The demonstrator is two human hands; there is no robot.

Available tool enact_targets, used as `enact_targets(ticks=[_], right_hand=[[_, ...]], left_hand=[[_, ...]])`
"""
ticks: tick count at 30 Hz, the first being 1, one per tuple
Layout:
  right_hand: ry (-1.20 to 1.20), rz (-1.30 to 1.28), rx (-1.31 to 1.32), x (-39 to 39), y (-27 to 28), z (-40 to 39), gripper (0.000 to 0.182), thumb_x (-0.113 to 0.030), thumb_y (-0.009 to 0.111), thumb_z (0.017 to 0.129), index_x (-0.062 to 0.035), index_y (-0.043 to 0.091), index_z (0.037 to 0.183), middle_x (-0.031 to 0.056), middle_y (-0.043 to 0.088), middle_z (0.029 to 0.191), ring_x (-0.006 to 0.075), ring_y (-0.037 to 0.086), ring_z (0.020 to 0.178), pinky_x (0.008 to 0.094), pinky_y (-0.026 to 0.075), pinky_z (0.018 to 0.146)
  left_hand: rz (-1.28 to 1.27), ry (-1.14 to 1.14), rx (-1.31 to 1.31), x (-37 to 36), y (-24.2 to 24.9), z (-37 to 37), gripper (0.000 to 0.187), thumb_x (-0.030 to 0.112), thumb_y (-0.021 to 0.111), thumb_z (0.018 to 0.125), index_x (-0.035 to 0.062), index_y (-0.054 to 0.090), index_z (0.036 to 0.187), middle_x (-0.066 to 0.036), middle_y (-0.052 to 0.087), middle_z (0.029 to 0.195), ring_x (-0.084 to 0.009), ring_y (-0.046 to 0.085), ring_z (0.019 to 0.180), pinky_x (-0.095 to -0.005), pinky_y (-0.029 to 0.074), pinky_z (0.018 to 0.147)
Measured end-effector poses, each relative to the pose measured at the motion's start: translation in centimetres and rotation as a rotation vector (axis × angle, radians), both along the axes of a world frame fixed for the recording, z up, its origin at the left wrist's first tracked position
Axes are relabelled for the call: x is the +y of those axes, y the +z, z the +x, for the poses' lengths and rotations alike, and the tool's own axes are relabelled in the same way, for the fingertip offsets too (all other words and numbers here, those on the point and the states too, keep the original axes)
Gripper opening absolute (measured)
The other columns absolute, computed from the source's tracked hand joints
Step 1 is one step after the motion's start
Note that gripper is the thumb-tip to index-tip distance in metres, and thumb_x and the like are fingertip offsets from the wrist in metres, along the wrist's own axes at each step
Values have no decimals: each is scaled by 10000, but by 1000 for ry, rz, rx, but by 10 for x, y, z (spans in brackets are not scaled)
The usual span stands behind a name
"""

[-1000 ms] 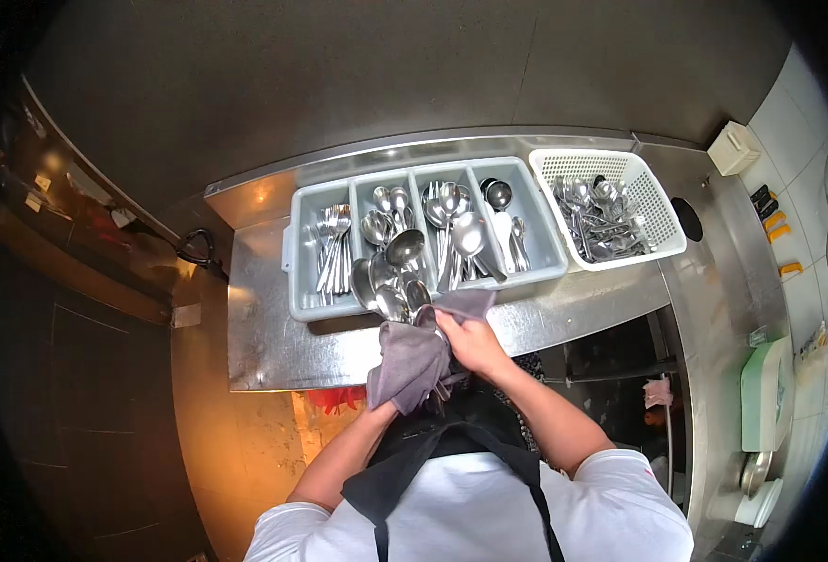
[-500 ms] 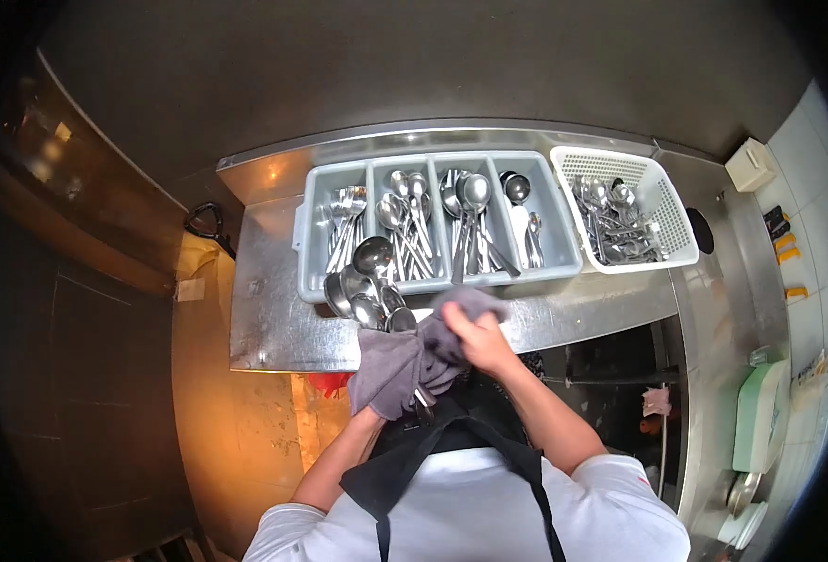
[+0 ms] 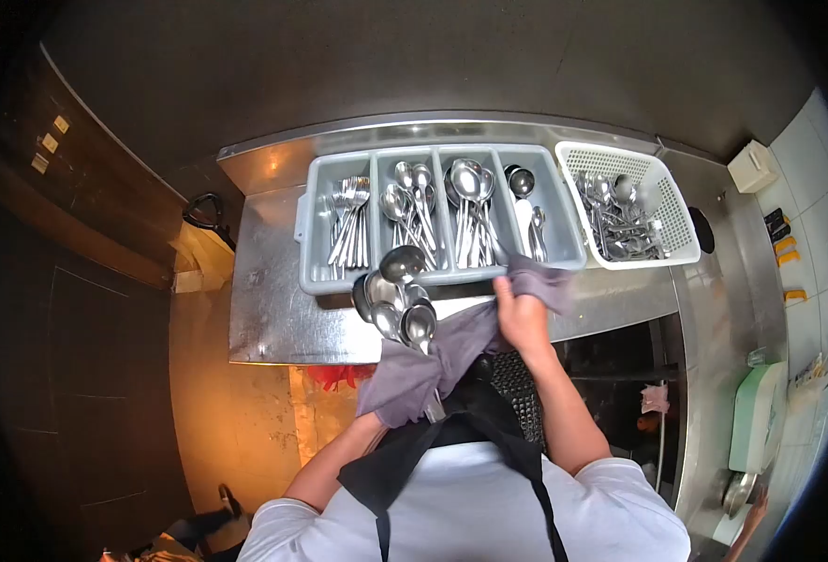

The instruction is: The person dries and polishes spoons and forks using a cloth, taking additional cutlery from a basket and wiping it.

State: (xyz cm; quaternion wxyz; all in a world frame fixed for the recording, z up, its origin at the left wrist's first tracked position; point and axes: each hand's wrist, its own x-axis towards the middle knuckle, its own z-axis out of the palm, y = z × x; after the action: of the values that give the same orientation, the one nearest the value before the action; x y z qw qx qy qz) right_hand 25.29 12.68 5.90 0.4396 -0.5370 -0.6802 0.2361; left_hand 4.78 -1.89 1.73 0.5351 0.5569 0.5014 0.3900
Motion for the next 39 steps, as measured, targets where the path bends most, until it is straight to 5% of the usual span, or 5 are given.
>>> enact_targets(ticks=[6, 19, 27, 32, 39], right_hand=[[307, -222, 283, -21, 41, -2, 195, -119, 560, 847, 39, 581, 960, 147, 592, 920, 280, 569, 886, 388, 446, 824], [822, -86, -617, -14, 119, 114, 272, -93, 638, 786, -30, 604, 1048, 147, 624, 989, 297, 612, 969, 421, 476, 822], [156, -592, 1194, -28, 39, 45, 550, -217, 678, 851, -27, 435, 1306, 95, 554, 1220, 241, 577, 1067, 401, 492, 900], [491, -457, 625, -40, -14, -38, 487, -85, 631, 819, -11, 442, 1261, 113, 567, 1124, 196, 547, 1055, 336, 467, 892], [202, -48, 296, -17, -10, -56, 157, -1, 517, 797, 34, 624, 907, 126, 652, 864, 253, 626, 829, 356, 486, 752]], left_hand=[[135, -126, 176, -6, 16, 2, 292, 186, 620, 897, 56, 593, 1157, -106, 584, 1117, -203, 552, 1048, -323, 470, 913], [192, -299, 357, 23, 39, -47, 273, 174, 615, 899, 52, 599, 1143, -105, 590, 1100, -197, 559, 1029, -320, 481, 894], [183, -141, 336, -16, 19, -9, 262, 167, 612, 901, 49, 602, 1135, -104, 593, 1089, -194, 564, 1017, -318, 487, 882], [370, -266, 561, 15, 3, -28, 255, 162, 610, 902, 47, 605, 1129, -103, 595, 1083, -192, 567, 1009, -317, 492, 875], [-297, -47, -664, 8, -113, -29, 268, 134, 599, 901, 55, 587, 1157, -95, 602, 1075, -194, 570, 999, -333, 493, 876]])
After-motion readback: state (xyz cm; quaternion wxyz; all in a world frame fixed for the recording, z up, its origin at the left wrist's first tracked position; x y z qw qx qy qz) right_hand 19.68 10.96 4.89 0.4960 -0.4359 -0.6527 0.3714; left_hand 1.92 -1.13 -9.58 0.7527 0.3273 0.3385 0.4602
